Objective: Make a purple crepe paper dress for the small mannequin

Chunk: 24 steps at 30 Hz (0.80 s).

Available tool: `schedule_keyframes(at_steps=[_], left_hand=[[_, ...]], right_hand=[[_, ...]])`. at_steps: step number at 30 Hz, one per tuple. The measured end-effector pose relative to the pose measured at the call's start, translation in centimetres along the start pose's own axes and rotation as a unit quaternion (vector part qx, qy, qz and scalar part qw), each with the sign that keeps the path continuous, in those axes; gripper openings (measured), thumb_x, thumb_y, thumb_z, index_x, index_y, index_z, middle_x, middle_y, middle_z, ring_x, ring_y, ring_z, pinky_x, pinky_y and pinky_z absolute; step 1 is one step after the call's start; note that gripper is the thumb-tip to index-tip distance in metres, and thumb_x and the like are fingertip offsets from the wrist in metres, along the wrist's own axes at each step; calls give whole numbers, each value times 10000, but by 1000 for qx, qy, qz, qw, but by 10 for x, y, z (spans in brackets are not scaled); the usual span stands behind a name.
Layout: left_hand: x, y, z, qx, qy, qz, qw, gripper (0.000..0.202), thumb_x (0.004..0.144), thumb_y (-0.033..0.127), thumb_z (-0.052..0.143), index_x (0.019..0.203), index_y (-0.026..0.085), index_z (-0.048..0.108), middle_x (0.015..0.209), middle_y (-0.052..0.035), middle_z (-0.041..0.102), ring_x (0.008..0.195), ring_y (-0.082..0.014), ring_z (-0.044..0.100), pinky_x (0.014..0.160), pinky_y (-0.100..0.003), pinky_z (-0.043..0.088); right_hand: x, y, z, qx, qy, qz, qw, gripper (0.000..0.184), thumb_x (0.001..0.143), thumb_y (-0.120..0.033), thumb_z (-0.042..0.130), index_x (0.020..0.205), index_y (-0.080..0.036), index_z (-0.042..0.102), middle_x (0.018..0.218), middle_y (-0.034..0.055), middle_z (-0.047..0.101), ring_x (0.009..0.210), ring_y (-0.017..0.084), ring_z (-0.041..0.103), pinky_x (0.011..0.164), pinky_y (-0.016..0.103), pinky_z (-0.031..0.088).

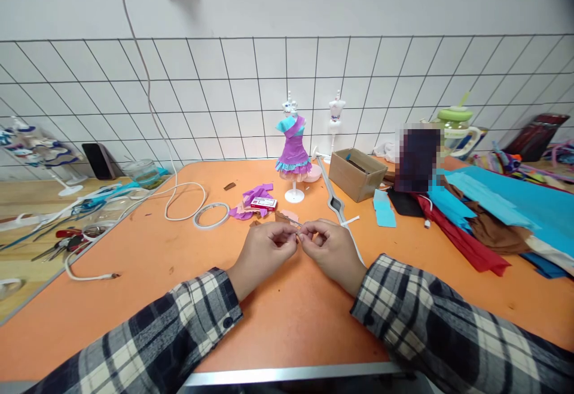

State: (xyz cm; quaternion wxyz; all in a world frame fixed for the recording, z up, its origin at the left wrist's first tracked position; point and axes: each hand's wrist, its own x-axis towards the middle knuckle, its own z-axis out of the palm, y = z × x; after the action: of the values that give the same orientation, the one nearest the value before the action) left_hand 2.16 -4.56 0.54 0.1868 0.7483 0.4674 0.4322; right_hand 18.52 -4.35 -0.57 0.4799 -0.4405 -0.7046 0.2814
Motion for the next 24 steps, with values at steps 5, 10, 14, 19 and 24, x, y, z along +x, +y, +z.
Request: schedule_keyframes(at_steps=[5, 10, 14, 19, 24], left_hand=[[1, 2, -1, -85, -16, -84, 993, 164, 761, 191, 591, 787, 163, 751, 733, -26, 763, 634, -142, 680, 582, -206, 528], [0, 0, 1, -190, -50, -171, 965, 217, 788, 285, 605, 863, 156, 763, 766, -42, 752, 728, -162, 696, 630, -220, 546], [-1, 3, 1, -244, -68, -225, 941, 269, 804, 354, 614, 919, 164, 765, 846, -58, 768, 785, -171, 712, 665, -230, 555], [-2, 6, 1, -226, -51, -237, 943, 269, 773, 380, 662, 874, 155, 769, 825, -69, 771, 768, -174, 707, 654, -228, 546], [-3, 7, 3, -205, -49, -206, 956, 228, 759, 354, 659, 805, 161, 771, 762, -46, 764, 667, -143, 671, 606, -208, 517]], right_hand=[[1, 2, -3, -11, 3, -36, 999, 106, 797, -182, 632, 811, -209, 733, 754, -4, 675, 537, 92, 496, 544, 217, 415], [2, 3, -6, -27, 6, -64, 998, 115, 824, -182, 636, 871, -213, 737, 801, 7, 707, 592, 109, 569, 573, 232, 454], [2, 4, -7, -55, 0, -97, 994, 137, 841, -187, 630, 912, -232, 737, 850, 21, 728, 757, 153, 654, 689, 269, 499], [2, 3, -7, -62, 23, -102, 993, 114, 836, -175, 622, 865, -220, 722, 793, 16, 710, 722, 150, 648, 682, 266, 504], [3, 1, -4, -59, 14, -77, 995, 68, 785, -144, 616, 784, -197, 657, 749, 2, 649, 655, 126, 595, 621, 237, 479]])
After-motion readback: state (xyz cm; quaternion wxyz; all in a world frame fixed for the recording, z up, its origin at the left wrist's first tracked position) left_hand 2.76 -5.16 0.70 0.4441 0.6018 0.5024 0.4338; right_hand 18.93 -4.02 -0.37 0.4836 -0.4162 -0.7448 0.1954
